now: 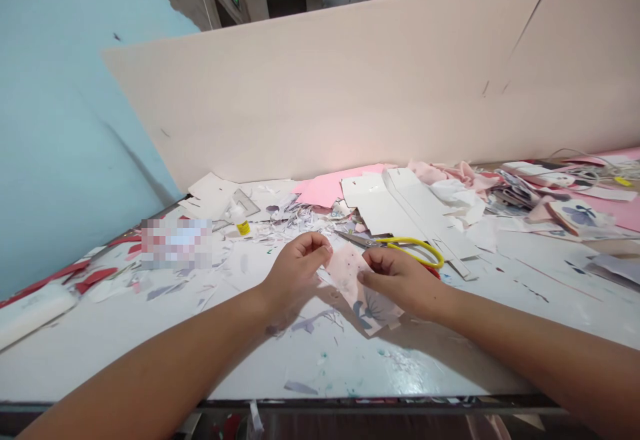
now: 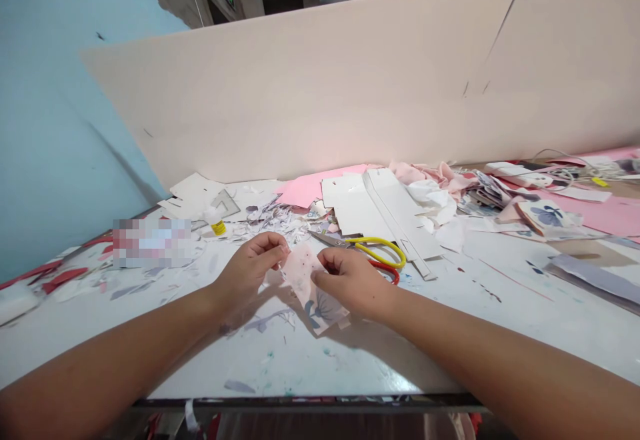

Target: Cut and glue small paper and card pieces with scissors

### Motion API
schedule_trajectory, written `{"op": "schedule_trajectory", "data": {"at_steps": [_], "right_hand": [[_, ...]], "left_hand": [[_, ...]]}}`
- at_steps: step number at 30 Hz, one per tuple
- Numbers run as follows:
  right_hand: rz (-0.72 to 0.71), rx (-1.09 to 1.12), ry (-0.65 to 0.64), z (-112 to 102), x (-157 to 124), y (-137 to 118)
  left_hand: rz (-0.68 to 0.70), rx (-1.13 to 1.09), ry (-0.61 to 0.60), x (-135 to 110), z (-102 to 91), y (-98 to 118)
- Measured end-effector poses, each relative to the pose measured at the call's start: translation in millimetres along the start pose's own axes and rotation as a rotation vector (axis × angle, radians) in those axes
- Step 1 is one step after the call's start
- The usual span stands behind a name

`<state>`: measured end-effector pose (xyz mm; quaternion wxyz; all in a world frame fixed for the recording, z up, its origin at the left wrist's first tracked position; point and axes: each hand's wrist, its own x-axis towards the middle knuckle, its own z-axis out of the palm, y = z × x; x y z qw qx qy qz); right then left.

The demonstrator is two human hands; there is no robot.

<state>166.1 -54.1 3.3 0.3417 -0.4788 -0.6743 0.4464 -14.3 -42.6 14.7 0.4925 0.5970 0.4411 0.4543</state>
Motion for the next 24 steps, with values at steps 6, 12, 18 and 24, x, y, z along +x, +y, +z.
{"op": "schedule_trajectory", "data": {"at_steps": [6,12,18,24], "right_hand": [[0.017,0.057,0.025,-4,2,2],[0.071,0.315,0.228,-11,2,-7],[0.106,0.433,0.262,-13,6,-4],[0.064,0.462,0.179,-8,2,-12]], "left_hand": [[0.017,-0.030,0.059,8,-6.8,-2],[0.001,-0.247,-0.294,12,-19.1,-6],[-0.044,-0.103,-0.371,8,-15.1,-7],[-0.042,0.018,-0.169,7,-6.6,-8]]}}
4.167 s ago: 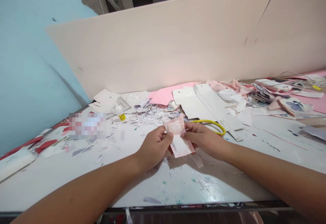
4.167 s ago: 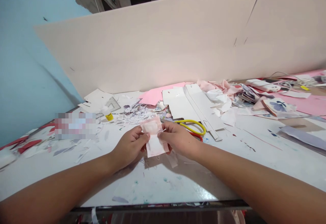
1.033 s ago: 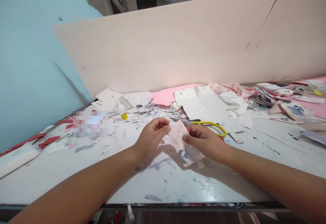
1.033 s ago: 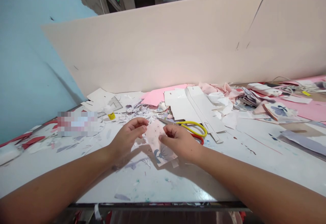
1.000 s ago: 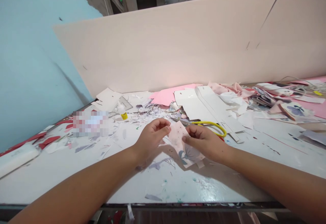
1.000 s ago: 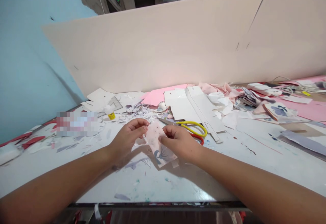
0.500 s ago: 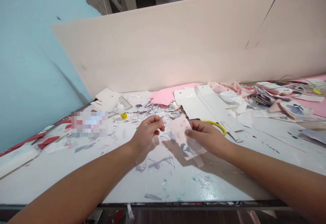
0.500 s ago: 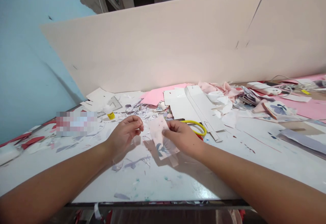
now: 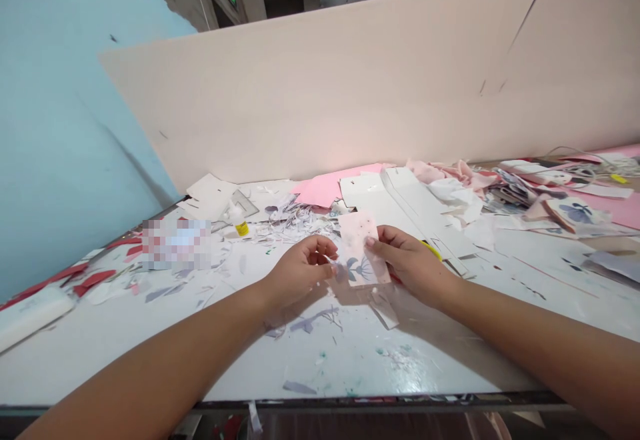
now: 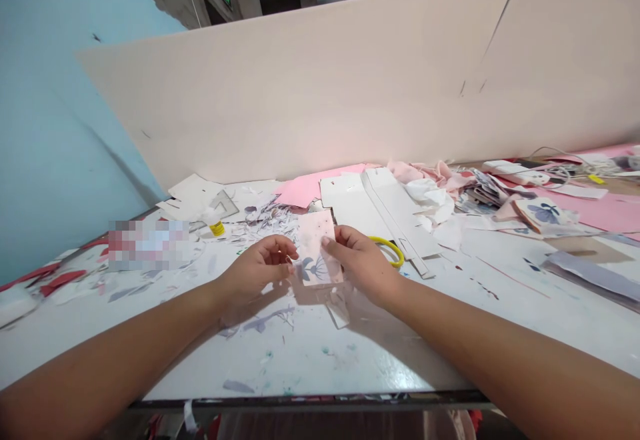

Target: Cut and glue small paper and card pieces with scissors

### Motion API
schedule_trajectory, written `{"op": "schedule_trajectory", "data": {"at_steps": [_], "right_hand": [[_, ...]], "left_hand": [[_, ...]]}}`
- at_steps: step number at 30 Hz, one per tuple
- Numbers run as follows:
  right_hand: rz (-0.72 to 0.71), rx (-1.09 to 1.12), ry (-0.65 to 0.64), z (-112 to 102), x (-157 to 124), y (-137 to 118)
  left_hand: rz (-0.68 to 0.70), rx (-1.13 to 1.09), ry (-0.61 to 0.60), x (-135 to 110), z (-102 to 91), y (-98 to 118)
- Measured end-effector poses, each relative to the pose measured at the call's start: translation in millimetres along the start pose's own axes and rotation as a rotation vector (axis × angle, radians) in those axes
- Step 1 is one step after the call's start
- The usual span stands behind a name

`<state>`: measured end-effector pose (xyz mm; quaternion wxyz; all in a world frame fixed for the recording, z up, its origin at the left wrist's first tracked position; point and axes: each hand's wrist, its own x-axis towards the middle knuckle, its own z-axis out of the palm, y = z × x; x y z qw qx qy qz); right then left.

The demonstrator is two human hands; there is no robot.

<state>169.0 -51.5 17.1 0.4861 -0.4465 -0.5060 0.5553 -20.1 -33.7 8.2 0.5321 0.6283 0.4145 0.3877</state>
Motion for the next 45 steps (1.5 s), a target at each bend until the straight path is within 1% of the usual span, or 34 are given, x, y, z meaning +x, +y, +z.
{"op": "schedule_trajectory", "data": {"at_steps": [3,10,13,18,20,22,23,25,27,29,30,32,35,37,39,42,44,45], "right_hand": [[-0.004,0.023,-0.019,1,-1,-1],[0.030,0.143,0.003,-3,6,5],[0.044,0.169,-0.017,-5,7,6],[0.050,0.146,-0.022,-5,6,4],[0.053,0.115,-0.025,-5,5,3],[0.076,0.064,-0.077,-7,6,2],[0.094,0.026,-0.123,-8,6,1],[0.120,-0.082,-0.225,-9,5,-1],[0.117,-0.218,-0.286,-10,4,-3],[0.094,-0.324,-0.319,-9,2,-5],[0.082,-0.349,-0.318,-9,2,-6],[0.078,-0.334,-0.273,-8,2,-6],[0.101,-0.166,-0.191,-11,7,-5],[0.110,-0.045,-0.171,-15,11,-3],[0.096,0.020,-0.137,-19,14,-1],[0.050,0.021,-0.091,-19,15,-1],[0.027,-0.015,-0.102,-15,13,-2],[0.019,-0.033,-0.117,-12,11,-3]], "left_hand": [[0.018,-0.034,0.008,1,1.5,-2],[-0.057,-0.103,0.058,4,-1.0,-5],[-0.079,-0.074,0.048,3,-1.8,-4],[-0.120,0.034,0.005,1,-2.3,-3],[-0.102,0.067,0.022,1,-3.5,-2],[-0.033,0.039,0.030,1,-5.2,0],[0.000,0.002,0.016,1,-6.0,1],[0.017,-0.095,-0.073,0,-6.7,2],[-0.018,-0.176,-0.200,-2,-6.0,3],[-0.068,-0.179,-0.262,-4,-4.0,3],[-0.079,-0.149,-0.257,-5,-2.7,3],[-0.073,-0.080,-0.177,-5,-0.4,1],[-0.028,-0.076,-0.022,0,1.0,-3],[-0.024,-0.121,0.034,3,0.1,-4],[-0.058,-0.164,0.020,4,-1.7,-4],[-0.151,-0.233,-0.108,2,-3.9,0],[-0.193,-0.271,-0.195,-2,-3.1,3],[-0.203,-0.289,-0.220,-4,-1.7,4]]}}
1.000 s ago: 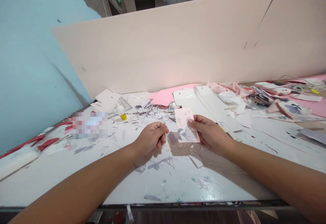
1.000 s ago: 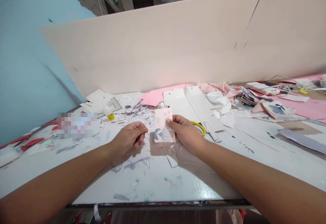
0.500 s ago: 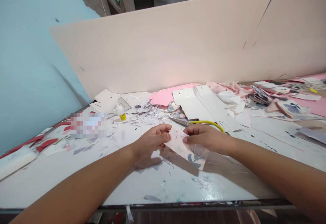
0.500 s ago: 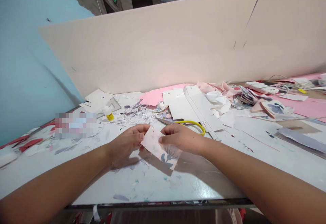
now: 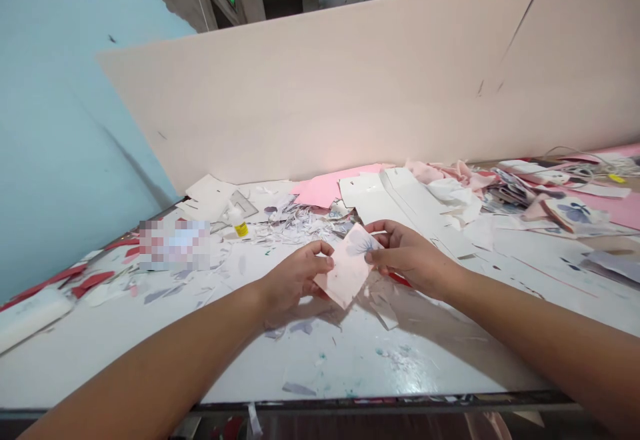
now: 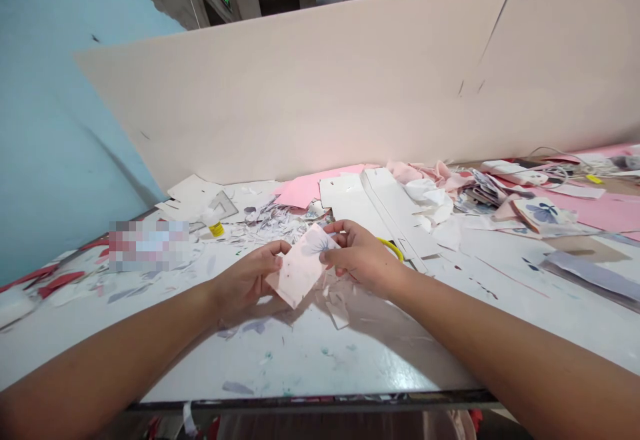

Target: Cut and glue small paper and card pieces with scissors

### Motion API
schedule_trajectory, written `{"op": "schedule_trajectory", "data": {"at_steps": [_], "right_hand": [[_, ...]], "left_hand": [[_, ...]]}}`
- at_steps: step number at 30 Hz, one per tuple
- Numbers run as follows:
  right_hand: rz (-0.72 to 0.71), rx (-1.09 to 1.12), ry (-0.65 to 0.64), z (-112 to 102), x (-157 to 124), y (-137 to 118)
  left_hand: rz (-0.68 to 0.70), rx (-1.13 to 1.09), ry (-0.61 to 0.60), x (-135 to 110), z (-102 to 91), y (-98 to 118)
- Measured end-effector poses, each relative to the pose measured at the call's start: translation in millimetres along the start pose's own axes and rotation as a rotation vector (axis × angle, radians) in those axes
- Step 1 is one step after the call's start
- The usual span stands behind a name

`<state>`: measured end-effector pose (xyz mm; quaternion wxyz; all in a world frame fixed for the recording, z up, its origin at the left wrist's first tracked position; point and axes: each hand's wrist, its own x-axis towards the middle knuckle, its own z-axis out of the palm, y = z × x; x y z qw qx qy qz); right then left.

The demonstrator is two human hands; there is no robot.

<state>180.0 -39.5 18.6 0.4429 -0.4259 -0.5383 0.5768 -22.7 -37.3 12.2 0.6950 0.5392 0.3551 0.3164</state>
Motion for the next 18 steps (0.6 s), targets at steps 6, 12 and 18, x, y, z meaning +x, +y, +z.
{"op": "schedule_trajectory", "data": {"at_steps": [6,12,18], "right_hand": [[-0.068,-0.036,-0.068,14,-8,-5],[-0.139,-0.541,0.141,-20,3,-6],[-0.043,-1.385,0.050,-45,10,-2]], "left_hand": [[0.018,-0.033,-0.047,-3,13.9,-6],[0.067,-0.007,0.142,0,9.2,-5],[0.079,-0.094,0.280,12,-0.4,-8]]}}
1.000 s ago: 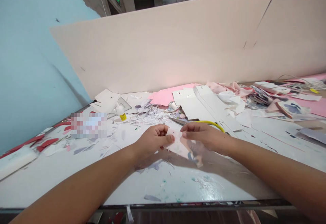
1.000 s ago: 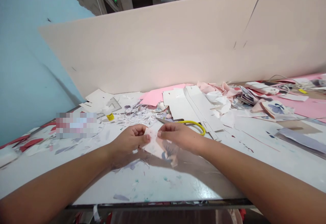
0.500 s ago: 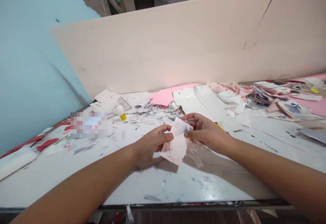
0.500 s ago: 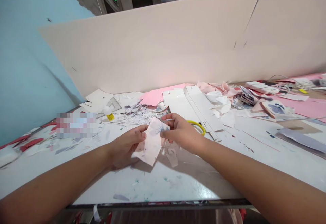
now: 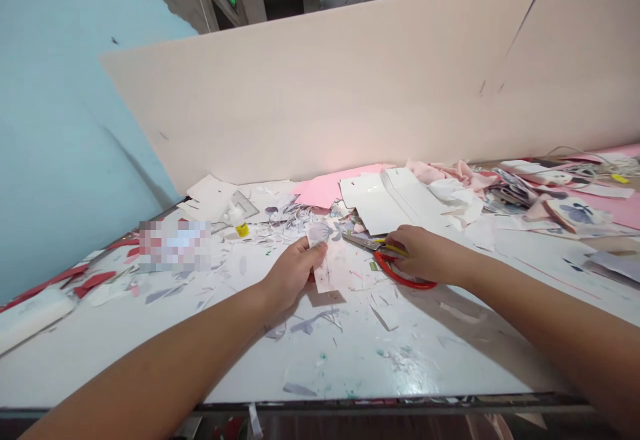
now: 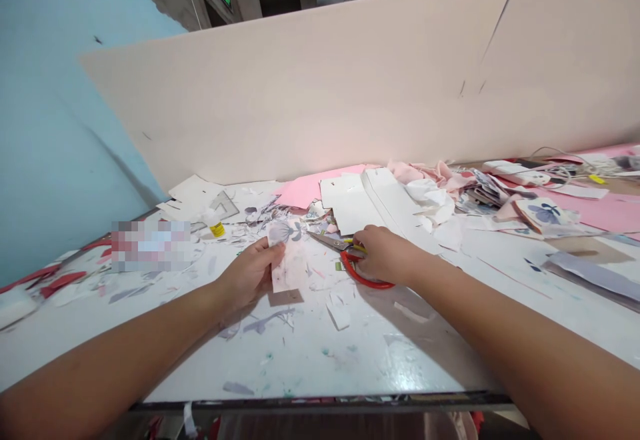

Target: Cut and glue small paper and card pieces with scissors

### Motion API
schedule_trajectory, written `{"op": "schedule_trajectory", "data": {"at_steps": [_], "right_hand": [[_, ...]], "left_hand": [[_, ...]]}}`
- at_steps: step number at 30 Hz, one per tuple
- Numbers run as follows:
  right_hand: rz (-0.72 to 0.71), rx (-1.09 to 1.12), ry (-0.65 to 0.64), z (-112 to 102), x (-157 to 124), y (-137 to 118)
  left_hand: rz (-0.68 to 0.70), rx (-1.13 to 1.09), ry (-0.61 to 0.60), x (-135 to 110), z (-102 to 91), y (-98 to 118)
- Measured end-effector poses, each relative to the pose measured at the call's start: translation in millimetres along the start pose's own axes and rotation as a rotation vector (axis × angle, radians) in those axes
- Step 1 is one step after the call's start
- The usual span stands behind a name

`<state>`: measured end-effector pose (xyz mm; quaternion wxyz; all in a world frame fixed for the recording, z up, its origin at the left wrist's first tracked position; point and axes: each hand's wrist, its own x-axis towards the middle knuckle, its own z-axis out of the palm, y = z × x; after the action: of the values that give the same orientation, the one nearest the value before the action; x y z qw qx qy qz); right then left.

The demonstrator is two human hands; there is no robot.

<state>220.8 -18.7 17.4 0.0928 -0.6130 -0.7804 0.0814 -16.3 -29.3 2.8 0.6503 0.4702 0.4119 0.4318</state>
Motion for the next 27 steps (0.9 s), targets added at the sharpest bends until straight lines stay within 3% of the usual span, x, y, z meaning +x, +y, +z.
{"op": "schedule_trajectory", "data": {"at_steps": [4,7,13,17,20,23,27], "right_hand": [[0.042,-0.137,-0.047,0,0,-6],[0.052,-0.169,-0.046,1,0,-9],[0.050,-0.149,-0.051,0,-4,-8],[0.079,-0.080,0.017,-11,-9,-8],[0.070,0.083,0.122,-20,-12,-8],[-0.018,0.398,0.240,-19,-14,-9],[-0.097,0.878,0.208,-6,-14,-15]], "left_hand": [[0.012,0.007,0.065,3,0.0,-2],[0.040,0.004,0.047,1,0.3,0],[0.107,-0.014,0.064,2,-2.2,0],[0.172,-0.032,0.133,6,-6.1,-3],[0.201,-0.052,0.196,9,-8.6,-4],[0.201,-0.059,0.192,9,-8.0,-3],[0.218,-0.082,0.158,5,-3.9,0]]}}
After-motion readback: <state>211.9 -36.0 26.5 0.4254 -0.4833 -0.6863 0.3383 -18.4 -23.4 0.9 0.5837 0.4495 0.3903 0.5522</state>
